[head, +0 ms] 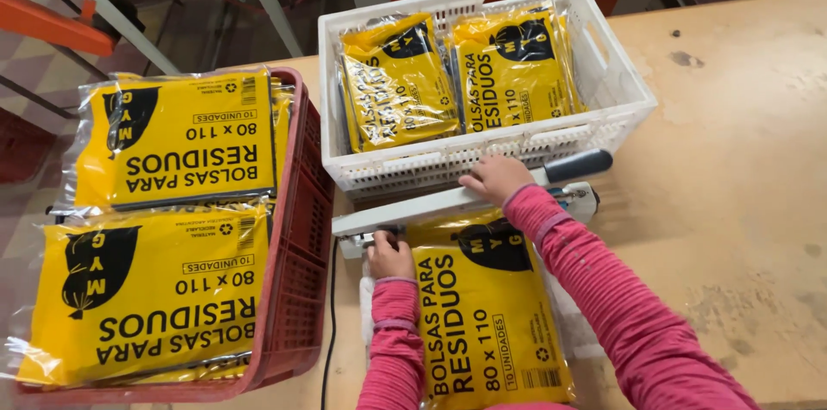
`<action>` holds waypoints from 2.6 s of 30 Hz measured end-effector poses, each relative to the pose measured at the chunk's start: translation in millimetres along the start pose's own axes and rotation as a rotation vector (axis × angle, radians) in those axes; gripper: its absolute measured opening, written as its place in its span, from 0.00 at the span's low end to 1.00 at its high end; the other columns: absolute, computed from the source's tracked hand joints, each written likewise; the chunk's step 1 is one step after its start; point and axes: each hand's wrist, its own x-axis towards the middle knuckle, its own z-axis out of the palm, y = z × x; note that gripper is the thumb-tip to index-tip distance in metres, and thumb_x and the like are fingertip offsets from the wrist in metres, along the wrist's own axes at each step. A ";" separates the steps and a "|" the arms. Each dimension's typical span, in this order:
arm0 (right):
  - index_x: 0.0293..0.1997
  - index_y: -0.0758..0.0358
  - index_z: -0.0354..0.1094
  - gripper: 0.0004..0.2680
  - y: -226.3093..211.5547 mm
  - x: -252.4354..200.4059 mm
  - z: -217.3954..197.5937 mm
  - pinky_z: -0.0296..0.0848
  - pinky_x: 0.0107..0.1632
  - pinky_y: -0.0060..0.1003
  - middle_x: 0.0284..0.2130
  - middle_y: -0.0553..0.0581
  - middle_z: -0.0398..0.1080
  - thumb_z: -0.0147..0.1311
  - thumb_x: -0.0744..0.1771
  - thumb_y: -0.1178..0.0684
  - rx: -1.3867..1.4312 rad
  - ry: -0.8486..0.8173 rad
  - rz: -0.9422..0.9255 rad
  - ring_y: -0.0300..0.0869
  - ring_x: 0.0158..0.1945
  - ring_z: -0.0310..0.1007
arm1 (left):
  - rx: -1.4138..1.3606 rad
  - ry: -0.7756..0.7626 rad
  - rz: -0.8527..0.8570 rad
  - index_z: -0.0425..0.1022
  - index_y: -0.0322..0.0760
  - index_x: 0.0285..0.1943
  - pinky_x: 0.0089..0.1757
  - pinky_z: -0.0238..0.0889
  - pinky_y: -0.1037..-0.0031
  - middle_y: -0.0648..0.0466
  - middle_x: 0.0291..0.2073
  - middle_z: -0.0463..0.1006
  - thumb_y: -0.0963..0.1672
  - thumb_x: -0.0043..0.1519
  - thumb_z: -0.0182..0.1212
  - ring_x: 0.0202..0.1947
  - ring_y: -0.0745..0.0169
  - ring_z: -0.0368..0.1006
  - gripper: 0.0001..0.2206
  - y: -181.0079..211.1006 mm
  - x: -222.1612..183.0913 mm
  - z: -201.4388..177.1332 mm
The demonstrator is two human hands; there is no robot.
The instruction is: Sealing yellow plastic bags with an impulse sealer and organizing them into a crate
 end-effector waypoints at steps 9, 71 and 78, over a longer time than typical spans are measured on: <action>0.47 0.41 0.76 0.24 27.8 5.6 55.0 0.75 0.54 0.45 0.44 0.49 0.77 0.34 0.65 0.21 0.125 -0.155 0.249 0.48 0.54 0.76 | -0.016 0.046 0.032 0.66 0.55 0.34 0.42 0.69 0.64 0.57 0.22 0.79 0.48 0.52 0.67 0.37 0.53 0.75 0.11 -2.4 -1.2 1.6; 0.41 0.51 0.80 0.04 13.5 -44.7 3.0 0.76 0.50 0.35 0.33 0.51 0.78 0.62 0.66 0.49 0.884 0.527 -0.117 0.42 0.43 0.78 | 0.125 -0.513 0.110 0.71 0.40 0.46 0.49 0.70 0.52 0.46 0.42 0.79 0.58 0.57 0.65 0.52 0.43 0.73 0.23 16.0 -61.3 -65.0; 0.55 0.60 0.68 0.15 -9.5 -176.9 46.7 0.72 0.60 0.43 0.49 0.59 0.71 0.60 0.63 0.52 0.740 0.356 0.374 0.47 0.53 0.72 | -0.604 -0.522 -0.050 0.69 0.39 0.41 0.26 0.64 0.71 0.55 0.25 0.74 0.45 0.62 0.64 0.23 0.62 0.69 0.09 12.1 -91.0 -92.9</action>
